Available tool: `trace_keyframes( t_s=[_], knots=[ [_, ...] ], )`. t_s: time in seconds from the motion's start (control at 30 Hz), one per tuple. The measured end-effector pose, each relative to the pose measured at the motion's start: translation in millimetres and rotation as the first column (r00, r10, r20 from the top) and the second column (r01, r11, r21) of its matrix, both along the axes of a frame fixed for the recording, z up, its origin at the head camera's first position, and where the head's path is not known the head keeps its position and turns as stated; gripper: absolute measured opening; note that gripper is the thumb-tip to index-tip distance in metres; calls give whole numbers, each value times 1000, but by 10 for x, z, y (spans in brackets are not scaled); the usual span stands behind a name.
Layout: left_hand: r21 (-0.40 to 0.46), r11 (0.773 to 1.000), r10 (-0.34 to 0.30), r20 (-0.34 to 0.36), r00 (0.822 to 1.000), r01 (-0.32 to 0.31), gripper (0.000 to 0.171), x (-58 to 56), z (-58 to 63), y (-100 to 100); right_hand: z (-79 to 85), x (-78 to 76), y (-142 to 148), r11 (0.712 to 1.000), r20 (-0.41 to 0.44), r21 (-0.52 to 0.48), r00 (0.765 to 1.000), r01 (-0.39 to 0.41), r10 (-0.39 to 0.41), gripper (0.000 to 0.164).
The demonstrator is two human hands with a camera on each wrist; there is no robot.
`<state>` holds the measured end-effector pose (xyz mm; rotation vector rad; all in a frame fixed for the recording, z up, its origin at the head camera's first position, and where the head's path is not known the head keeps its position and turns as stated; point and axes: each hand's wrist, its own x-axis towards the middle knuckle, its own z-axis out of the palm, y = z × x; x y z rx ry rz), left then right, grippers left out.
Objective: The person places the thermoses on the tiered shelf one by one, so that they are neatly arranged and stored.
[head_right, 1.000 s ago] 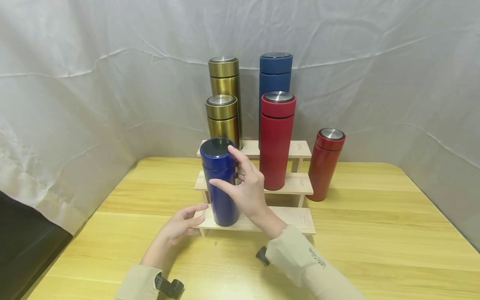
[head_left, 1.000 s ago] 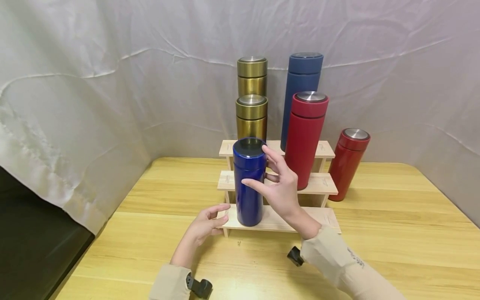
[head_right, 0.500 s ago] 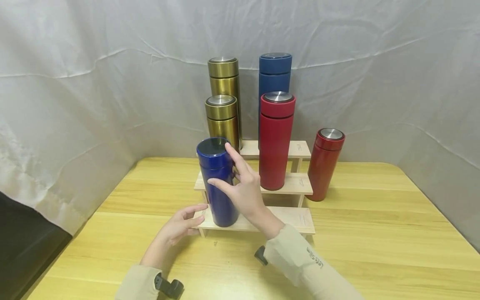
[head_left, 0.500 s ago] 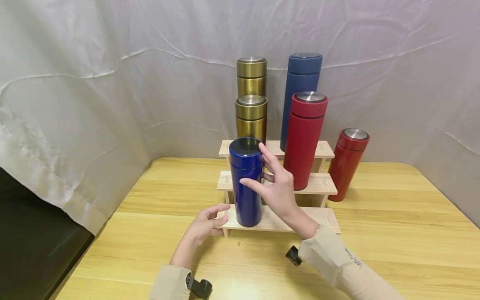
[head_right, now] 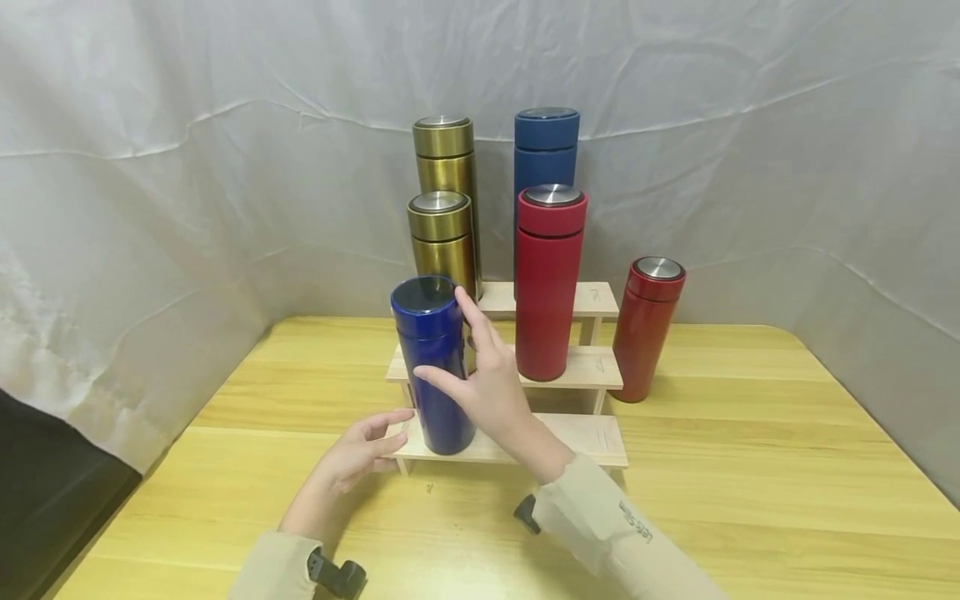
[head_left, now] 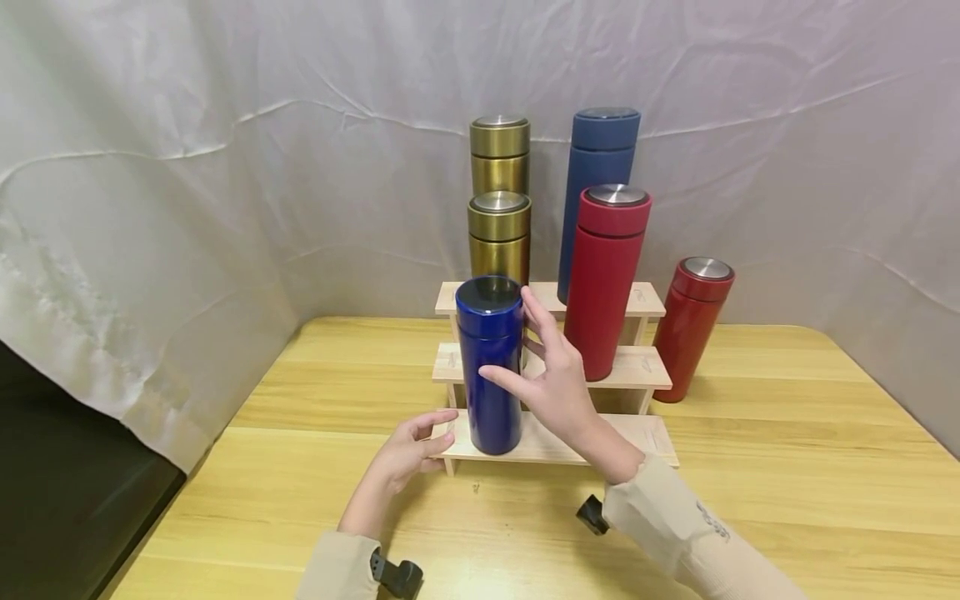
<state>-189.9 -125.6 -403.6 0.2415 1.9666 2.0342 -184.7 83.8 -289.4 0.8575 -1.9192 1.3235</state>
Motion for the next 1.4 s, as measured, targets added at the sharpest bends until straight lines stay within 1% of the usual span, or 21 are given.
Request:
trace_keyframes(
  t_s=[0.1, 0.33, 0.47, 0.63, 0.73, 0.77, 0.87, 0.97, 1.0, 1.1, 1.23, 1.4],
  knots=[
    [-3, 1000, 6, 3, 1000, -6, 44, -1, 0, 2, -3, 0, 28, 1000, 13, -10, 1000, -8, 8, 87],
    [-2, 1000, 2, -1, 1000, -2, 44, 6, -6, -8, 247, 253, 20, 1000, 38, -12, 999, -3, 3, 71],
    [-1, 1000, -2, 0, 1000, 2, 44, 9, -1, -7, 234, 250, 64, 1000, 38, -20, 999, -5, 6, 61],
    [8, 1000, -22, -10, 1000, 22, 45, 2, -20, -22, 137, 147, 163, 999, 54, -41, 999, -3, 5, 51],
    [13, 999, -39, -41, 998, 40, 47, 5, -26, -37, 89, 100, 230, 999, 62, -37, 998, 2, 1, 45],
    [13, 999, -51, -60, 997, 52, 46, 7, -26, -45, 84, 96, 250, 999, 63, -34, 998, -2, 4, 43],
    [14, 998, -59, -77, 995, 60, 47, 10, -28, -48, 87, 91, 308, 999, 64, -22, 997, -31, 32, 35],
    [16, 999, -48, -53, 997, 49, 47, -1, -35, -37, 111, 96, 365, 999, 75, 0, 996, -42, 42, 28],
    [17, 999, -34, -32, 999, 35, 47, -6, -39, -28, 120, 99, 383, 999, 80, 8, 996, -39, 38, 27],
    [12, 1000, -17, -10, 1000, 17, 45, -14, -45, -17, 145, 105, 435, 999, 82, 30, 996, -34, 31, 23],
    [13, 1000, -9, -2, 1000, 9, 44, -2, -40, -19, 164, 109, 510, 998, 72, 55, 997, -19, 15, 18],
    [17, 1000, -15, -7, 1000, 15, 45, -2, -46, -33, 176, 120, 639, 998, 86, 54, 995, 35, -40, 14]
  ],
)
